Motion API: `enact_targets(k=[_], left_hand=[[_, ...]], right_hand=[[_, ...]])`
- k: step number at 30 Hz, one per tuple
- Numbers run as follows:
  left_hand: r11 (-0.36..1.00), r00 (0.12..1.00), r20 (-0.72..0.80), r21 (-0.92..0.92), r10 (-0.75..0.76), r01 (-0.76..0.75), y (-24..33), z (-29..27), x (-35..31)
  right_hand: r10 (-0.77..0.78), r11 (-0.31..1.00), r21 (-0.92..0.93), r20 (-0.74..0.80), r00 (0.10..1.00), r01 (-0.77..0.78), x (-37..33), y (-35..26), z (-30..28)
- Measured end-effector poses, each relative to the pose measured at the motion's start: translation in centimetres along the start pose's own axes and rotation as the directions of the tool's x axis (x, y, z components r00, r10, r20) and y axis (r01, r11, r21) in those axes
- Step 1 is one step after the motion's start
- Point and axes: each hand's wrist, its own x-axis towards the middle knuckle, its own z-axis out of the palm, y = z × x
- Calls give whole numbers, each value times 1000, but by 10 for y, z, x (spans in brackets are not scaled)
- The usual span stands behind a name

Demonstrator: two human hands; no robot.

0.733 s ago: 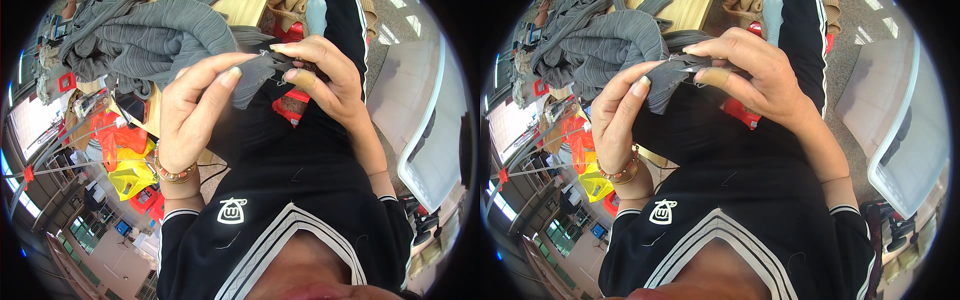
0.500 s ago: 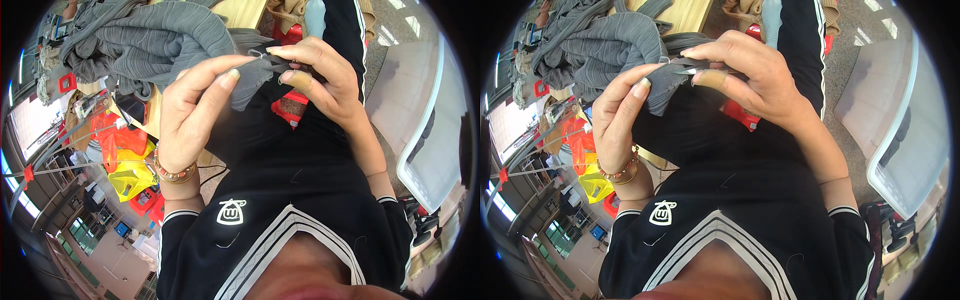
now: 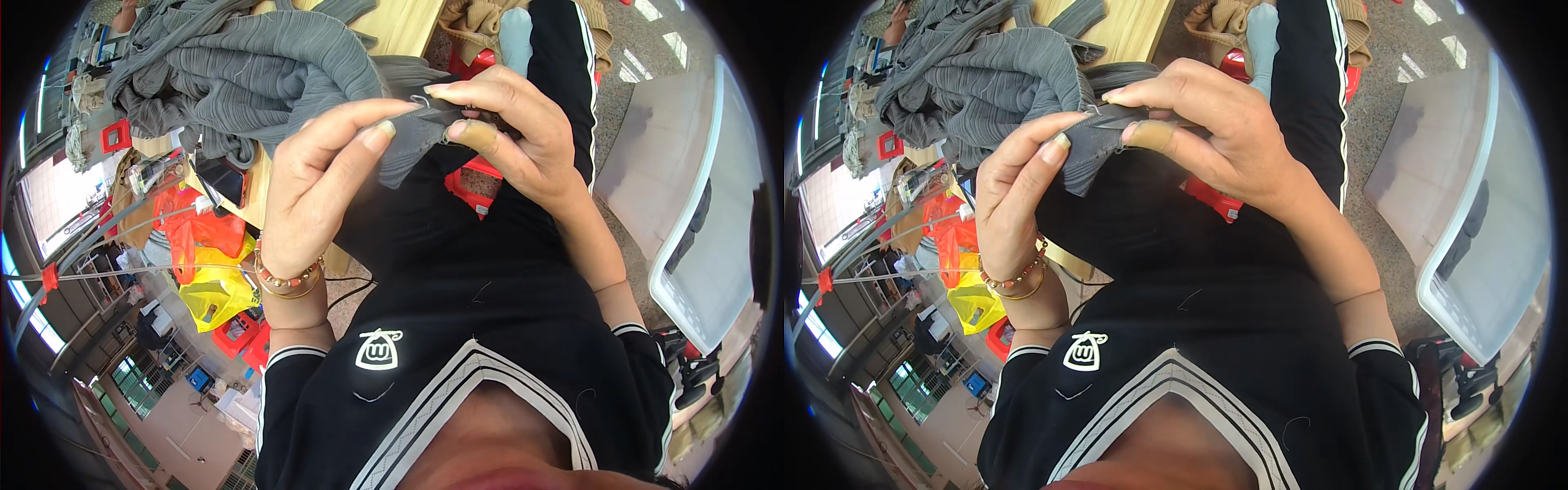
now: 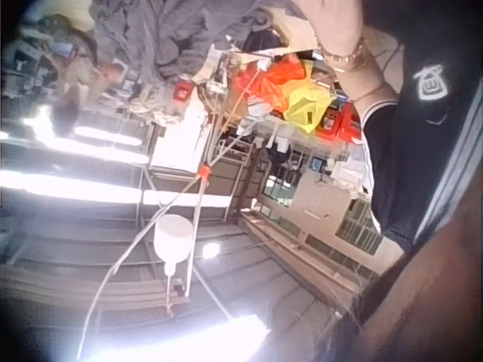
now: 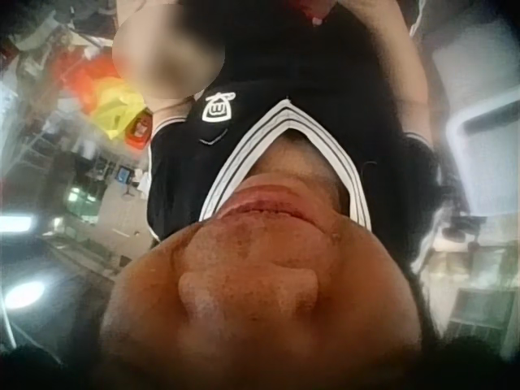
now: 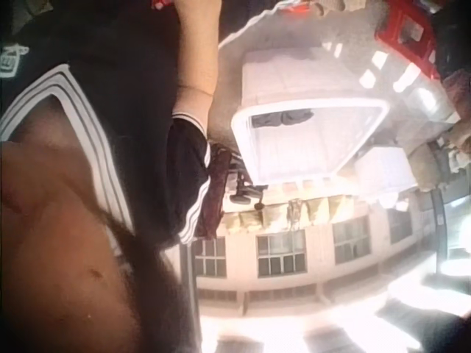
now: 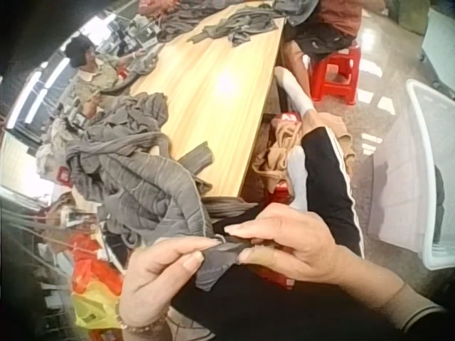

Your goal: Trimming excess material and labels from grey textile garments using small scissors.

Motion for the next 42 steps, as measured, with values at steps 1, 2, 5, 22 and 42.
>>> enact_targets(k=[1, 2, 5, 22, 42], left_hand=[[1000, 1000, 2, 3, 0, 0, 1, 0, 1], [1000, 1000, -3, 8, 8, -8, 1, 0, 1], [1000, 1000, 3, 13, 3, -3, 2, -1, 0], [966, 988, -149, -246, 44, -80, 0, -4, -3], [834, 987, 111, -551, 113, -34, -26, -57, 20]], right_hand=[[9, 1000, 11, -1, 1000, -9, 1, 0, 0], [9, 1000, 12, -1, 1000, -9, 1, 0, 0], [-6, 1000, -2, 1, 1000, 6, 1, 2, 0], [442, 548, 636, 333, 833, -544, 18, -10, 2], [503, 671, 628, 6, 864, -395, 71, -10, 10]])
